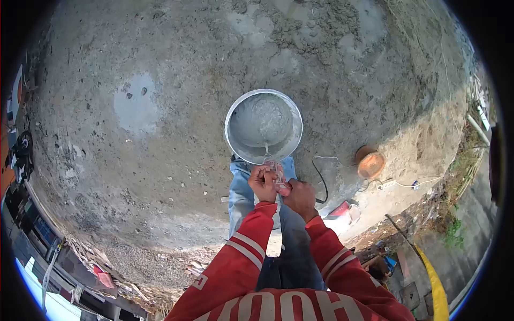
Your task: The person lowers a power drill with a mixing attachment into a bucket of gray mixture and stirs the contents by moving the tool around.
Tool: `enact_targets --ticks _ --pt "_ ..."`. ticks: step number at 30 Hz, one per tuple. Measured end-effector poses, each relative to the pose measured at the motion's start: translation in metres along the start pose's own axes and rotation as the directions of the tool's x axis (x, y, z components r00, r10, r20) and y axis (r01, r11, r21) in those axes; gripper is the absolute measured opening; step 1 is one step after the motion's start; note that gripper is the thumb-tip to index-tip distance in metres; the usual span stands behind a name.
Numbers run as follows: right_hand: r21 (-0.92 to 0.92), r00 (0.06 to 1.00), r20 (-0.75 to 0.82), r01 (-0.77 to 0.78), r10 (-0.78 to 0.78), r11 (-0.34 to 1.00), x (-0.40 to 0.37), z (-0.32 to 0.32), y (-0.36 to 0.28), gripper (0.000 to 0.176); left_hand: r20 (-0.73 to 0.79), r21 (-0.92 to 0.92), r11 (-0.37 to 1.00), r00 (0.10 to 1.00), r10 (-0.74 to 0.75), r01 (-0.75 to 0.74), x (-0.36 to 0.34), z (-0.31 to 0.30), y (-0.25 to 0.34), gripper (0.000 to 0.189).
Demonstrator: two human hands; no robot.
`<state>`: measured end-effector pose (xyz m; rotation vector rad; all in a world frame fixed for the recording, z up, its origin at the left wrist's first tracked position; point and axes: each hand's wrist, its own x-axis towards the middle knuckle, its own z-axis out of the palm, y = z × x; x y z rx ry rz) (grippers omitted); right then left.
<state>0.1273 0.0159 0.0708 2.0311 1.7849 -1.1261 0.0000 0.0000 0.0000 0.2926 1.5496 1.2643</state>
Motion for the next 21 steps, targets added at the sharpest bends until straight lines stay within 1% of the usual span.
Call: enact_targets --ticks 2,3,5,6,8,12,14,18,20,21 --pt "0.061 0.998 -0.061 -0.015 0.019 0.998 0.006 0.006 0.001 0.028 0.049 -0.005 0.997 0.996 0.072 -0.072 0.008 0.006 0.002 0.013" --pt "0.042 0.998 -0.001 -0.06 0.06 0.997 -0.027 -0.004 0.002 0.028 0.028 0.008 1.0 1.0 0.0 -0.001 -0.027 0.006 0.013 0.013" --pt "0.094 0.994 -0.057 -0.09 0.096 0.992 -0.018 0.002 0.002 0.028 0.017 -0.015 0.999 0.999 0.044 -0.043 -0.015 0.017 0.013 0.014" --pt "0.095 0.994 -0.067 -0.083 0.089 0.992 -0.012 0.004 0.001 0.028 0.02 -0.019 0.998 0.998 0.054 -0.054 -0.009 0.02 0.011 0.014" --pt "0.139 0.988 -0.07 -0.126 0.137 0.982 -0.011 0.006 -0.001 0.028 0.055 0.008 0.995 0.993 0.103 -0.104 -0.007 0.023 0.011 0.017" --pt "0.147 0.98 -0.088 -0.165 0.179 0.975 -0.009 0.006 -0.003 0.025 0.086 0.008 0.996 0.993 0.083 -0.084 0.002 0.03 0.009 0.016" --pt "0.171 0.971 -0.092 -0.204 0.222 0.964 -0.007 0.01 0.0 0.026 0.118 -0.061 0.994 0.988 0.095 -0.088 0.007 0.037 0.009 0.013" --pt "0.198 0.958 -0.101 -0.244 0.268 0.949 -0.005 0.011 0.003 0.026 0.153 -0.082 0.992 0.982 0.108 -0.097 0.011 0.046 0.008 0.009" --pt "0.233 0.956 -0.086 -0.254 0.281 0.939 -0.006 0.009 0.005 0.027 0.176 -0.043 0.998 0.984 0.043 -0.036 0.008 0.051 0.014 0.009" --pt "0.234 0.956 -0.086 -0.254 0.28 0.938 -0.007 0.009 0.006 0.027 0.176 -0.043 0.998 0.984 0.043 -0.036 0.008 0.052 0.014 0.009"
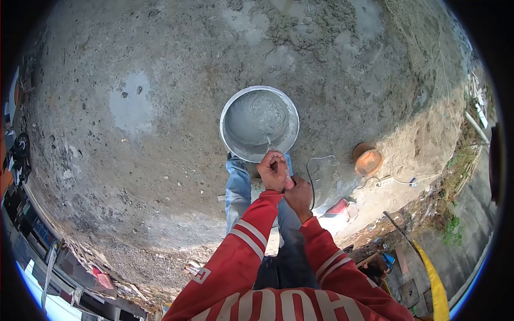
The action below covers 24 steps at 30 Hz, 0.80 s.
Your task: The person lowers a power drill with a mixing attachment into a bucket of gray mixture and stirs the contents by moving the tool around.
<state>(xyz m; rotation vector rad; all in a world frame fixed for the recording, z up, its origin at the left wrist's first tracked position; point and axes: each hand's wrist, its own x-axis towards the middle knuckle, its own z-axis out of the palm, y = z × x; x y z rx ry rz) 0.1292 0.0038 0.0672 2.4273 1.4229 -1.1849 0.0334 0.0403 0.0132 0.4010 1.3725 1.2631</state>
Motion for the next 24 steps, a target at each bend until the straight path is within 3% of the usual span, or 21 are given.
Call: enact_targets --ticks 2,6,12,15,17,18,21,22,24 --pt "0.048 1.0 -0.007 -0.014 0.014 0.999 -0.002 0.0 0.002 0.025 0.042 0.122 0.993 0.999 -0.008 0.002 0.0 0.001 -0.001 0.011" --pt "0.041 0.999 0.0 -0.032 0.032 0.999 -0.002 -0.003 0.001 0.025 0.09 0.12 0.993 0.996 0.005 -0.015 -0.002 -0.002 -0.001 0.012" --pt "-0.03 0.999 0.032 -0.009 0.01 1.0 0.003 -0.008 -0.006 0.028 -0.042 0.021 0.996 0.995 0.09 -0.09 -0.001 -0.006 -0.011 0.011" --pt "-0.074 0.995 0.059 0.091 -0.087 0.993 0.009 -0.019 -0.015 0.026 -0.112 -0.039 0.992 0.987 0.114 -0.119 -0.003 -0.017 -0.017 0.016" --pt "-0.163 0.977 0.114 0.197 -0.18 0.967 0.012 -0.02 -0.014 0.024 -0.278 -0.137 0.986 0.959 0.054 -0.096 -0.009 -0.024 -0.021 0.018" --pt "-0.162 0.977 0.112 0.198 -0.181 0.967 0.014 -0.02 -0.012 0.024 -0.277 -0.138 0.986 0.959 0.056 -0.098 -0.009 -0.028 -0.022 0.018" --pt "-0.203 0.959 0.162 0.262 -0.232 0.944 0.015 -0.019 -0.004 0.022 -0.332 -0.404 0.907 0.905 -0.265 0.117 -0.014 -0.042 -0.026 0.026" --pt "-0.225 0.948 0.174 0.303 -0.268 0.926 0.015 -0.021 -0.001 0.022 -0.334 -0.402 0.908 0.905 -0.264 0.117 -0.016 -0.046 -0.029 0.026" --pt "-0.248 0.935 0.184 0.342 -0.302 0.906 0.014 -0.025 0.005 0.022 -0.336 -0.307 0.849 0.786 -0.519 0.429 -0.02 -0.052 -0.04 0.031"
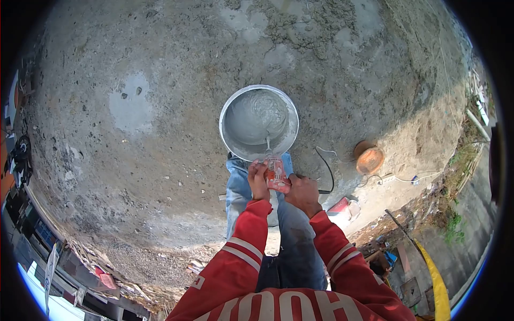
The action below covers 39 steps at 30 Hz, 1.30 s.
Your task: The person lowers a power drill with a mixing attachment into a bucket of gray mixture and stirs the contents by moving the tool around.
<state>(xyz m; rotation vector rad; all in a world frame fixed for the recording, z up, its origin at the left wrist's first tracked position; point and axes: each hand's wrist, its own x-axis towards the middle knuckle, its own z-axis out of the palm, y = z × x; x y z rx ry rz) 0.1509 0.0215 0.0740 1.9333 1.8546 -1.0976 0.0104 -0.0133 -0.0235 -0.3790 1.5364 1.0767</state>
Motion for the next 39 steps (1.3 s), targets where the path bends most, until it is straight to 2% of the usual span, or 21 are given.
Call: enact_targets --ticks 1,2,3,4,5,7,14,17,20,22,24,26,29,31,34,35,37,39 --pt "-0.016 0.999 0.013 0.048 -0.048 0.999 -0.002 0.0 0.003 0.022 0.103 -0.021 0.984 0.98 -0.172 0.175 0.006 -0.011 -0.001 0.036" --pt "-0.031 0.995 0.029 0.096 -0.095 0.995 -0.004 0.0 0.005 0.021 0.102 -0.022 0.984 0.98 -0.172 0.175 0.008 -0.021 -0.004 0.036" --pt "-0.033 0.995 0.029 0.098 -0.097 0.995 -0.006 -0.002 0.005 0.021 0.229 -0.002 0.904 0.88 -0.415 0.427 0.003 -0.02 0.005 0.036" --pt "-0.033 0.995 0.033 0.092 -0.091 0.995 -0.008 -0.004 0.005 0.021 0.344 0.052 0.764 0.706 -0.619 0.644 -0.002 -0.015 0.013 0.037" --pt "-0.033 0.996 0.037 0.085 -0.084 0.996 -0.009 -0.006 0.005 0.021 0.346 0.05 0.763 0.706 -0.618 0.644 -0.006 -0.008 0.019 0.037" --pt "-0.044 0.996 0.041 0.085 -0.084 0.995 -0.005 -0.005 0.013 0.021 0.23 0.132 0.708 0.673 -0.703 0.694 -0.008 0.003 0.024 0.036" --pt "-0.063 0.988 0.07 0.141 -0.136 0.988 -0.004 -0.005 0.02 0.025 0.26 0.219 0.691 0.641 -0.722 0.689 0.012 0.0 0.004 0.034" --pt "-0.048 0.991 0.072 0.12 -0.117 0.992 -0.008 -0.007 0.02 0.028 0.246 0.206 0.699 0.655 -0.714 0.684 0.017 -0.008 -0.007 0.034" --pt "-0.075 0.99 0.074 0.125 -0.119 0.989 -0.008 -0.009 0.021 0.029 0.179 0.29 0.676 0.656 -0.733 0.677 0.015 -0.007 -0.006 0.034" --pt "-0.074 0.987 0.096 0.133 -0.126 0.988 -0.005 -0.015 0.02 0.029 0.277 0.178 0.731 0.679 -0.68 0.659 0.009 -0.007 -0.012 0.031" --pt "-0.077 0.986 0.12 0.127 -0.117 0.989 -0.01 -0.017 0.024 0.029 0.256 0.199 0.722 0.676 -0.691 0.663 0.01 -0.005 -0.018 0.03" --pt "-0.039 0.992 0.062 0.112 -0.11 0.993 -0.012 -0.014 0.03 0.027 0.236 0.213 0.722 0.683 -0.692 0.658 0.011 -0.003 -0.024 0.028" --pt "-0.013 0.992 0.028 0.123 -0.123 0.992 -0.015 -0.011 0.039 0.026 0.278 0.246 0.764 0.712 -0.645 0.596 0.01 -0.005 -0.037 0.029" --pt "-0.011 0.993 0.029 0.114 -0.114 0.993 -0.015 -0.009 0.041 0.025 0.374 0.174 0.792 0.705 -0.602 0.585 0.013 -0.013 -0.048 0.029" --pt "-0.012 0.996 0.027 0.091 -0.09 0.996 -0.018 -0.007 0.038 0.024 0.377 0.207 0.762 0.668 -0.641 0.614 0.016 -0.011 -0.043 0.028" --pt "-0.021 0.997 0.02 0.075 -0.075 0.997 -0.017 -0.007 0.036 0.024 0.378 0.21 0.762 0.668 -0.641 0.613 0.016 -0.007 -0.038 0.028" --pt "-0.011 0.997 0.007 0.078 -0.078 0.997 -0.017 -0.006 0.035 0.024 0.24 0.285 0.73 0.691 -0.682 0.621 0.008 0.005 -0.023 0.028" --pt "0.0 0.996 -0.005 0.084 -0.084 0.997 -0.015 -0.007 0.033 0.024 0.264 0.275 0.749 0.701 -0.662 0.603 0.006 0.007 -0.019 0.026"
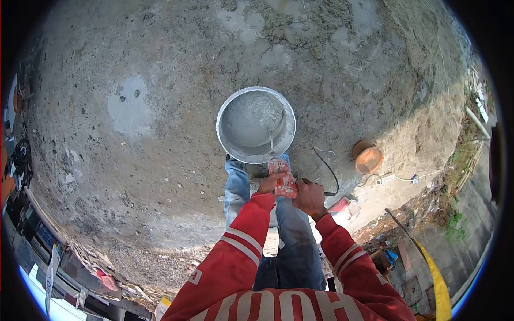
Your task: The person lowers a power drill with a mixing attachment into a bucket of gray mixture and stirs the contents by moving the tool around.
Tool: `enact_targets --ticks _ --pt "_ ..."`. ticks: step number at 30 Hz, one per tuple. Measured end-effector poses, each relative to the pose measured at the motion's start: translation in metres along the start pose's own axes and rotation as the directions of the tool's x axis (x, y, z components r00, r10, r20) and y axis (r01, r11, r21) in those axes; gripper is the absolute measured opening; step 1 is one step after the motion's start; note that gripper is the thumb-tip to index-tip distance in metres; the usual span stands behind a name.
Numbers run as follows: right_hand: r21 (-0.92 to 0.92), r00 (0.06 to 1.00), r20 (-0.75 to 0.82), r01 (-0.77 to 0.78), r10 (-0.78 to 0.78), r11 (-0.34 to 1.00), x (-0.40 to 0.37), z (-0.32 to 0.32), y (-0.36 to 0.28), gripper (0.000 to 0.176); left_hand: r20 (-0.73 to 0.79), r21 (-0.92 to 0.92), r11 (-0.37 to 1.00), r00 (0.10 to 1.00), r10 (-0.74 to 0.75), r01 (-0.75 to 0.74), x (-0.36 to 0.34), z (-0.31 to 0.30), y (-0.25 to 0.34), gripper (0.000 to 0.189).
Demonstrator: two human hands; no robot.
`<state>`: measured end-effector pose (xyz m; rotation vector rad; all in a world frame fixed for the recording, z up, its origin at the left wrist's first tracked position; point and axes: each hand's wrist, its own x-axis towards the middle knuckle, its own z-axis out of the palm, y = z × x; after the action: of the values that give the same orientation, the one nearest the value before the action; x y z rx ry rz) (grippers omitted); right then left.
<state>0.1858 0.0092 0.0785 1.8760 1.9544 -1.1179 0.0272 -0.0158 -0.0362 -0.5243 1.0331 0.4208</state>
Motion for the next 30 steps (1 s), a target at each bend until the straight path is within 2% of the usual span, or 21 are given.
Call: enact_targets --ticks 9,11,13,17,25,30 --pt "-0.007 1.0 -0.024 0.006 -0.006 1.0 0.004 -0.001 0.003 0.023 0.04 -0.005 1.0 0.999 0.007 -0.007 0.016 -0.006 -0.001 0.026" --pt "-0.013 1.0 -0.026 0.015 -0.015 1.0 0.008 -0.003 0.002 0.022 0.032 -0.025 0.999 0.999 0.029 -0.028 0.016 -0.004 0.004 0.026" --pt "-0.014 0.999 -0.04 0.026 -0.027 1.0 0.011 -0.006 0.0 0.022 0.048 0.051 0.998 0.998 0.03 -0.033 0.017 -0.001 0.013 0.025" --pt "0.004 0.995 -0.095 0.043 -0.043 0.999 0.02 -0.004 -0.003 0.022 0.063 0.02 1.0 0.998 0.022 -0.023 0.008 0.007 0.028 0.025" --pt "-0.01 0.997 -0.053 0.048 -0.049 0.999 0.043 -0.006 -0.015 0.022 0.02 -0.024 0.994 0.994 0.104 -0.104 0.004 0.005 0.051 0.026" --pt "-0.011 0.998 -0.031 0.051 -0.052 0.999 0.06 -0.008 -0.029 0.023 0.07 -0.084 0.989 0.989 0.129 -0.123 0.009 -0.005 0.067 0.029"
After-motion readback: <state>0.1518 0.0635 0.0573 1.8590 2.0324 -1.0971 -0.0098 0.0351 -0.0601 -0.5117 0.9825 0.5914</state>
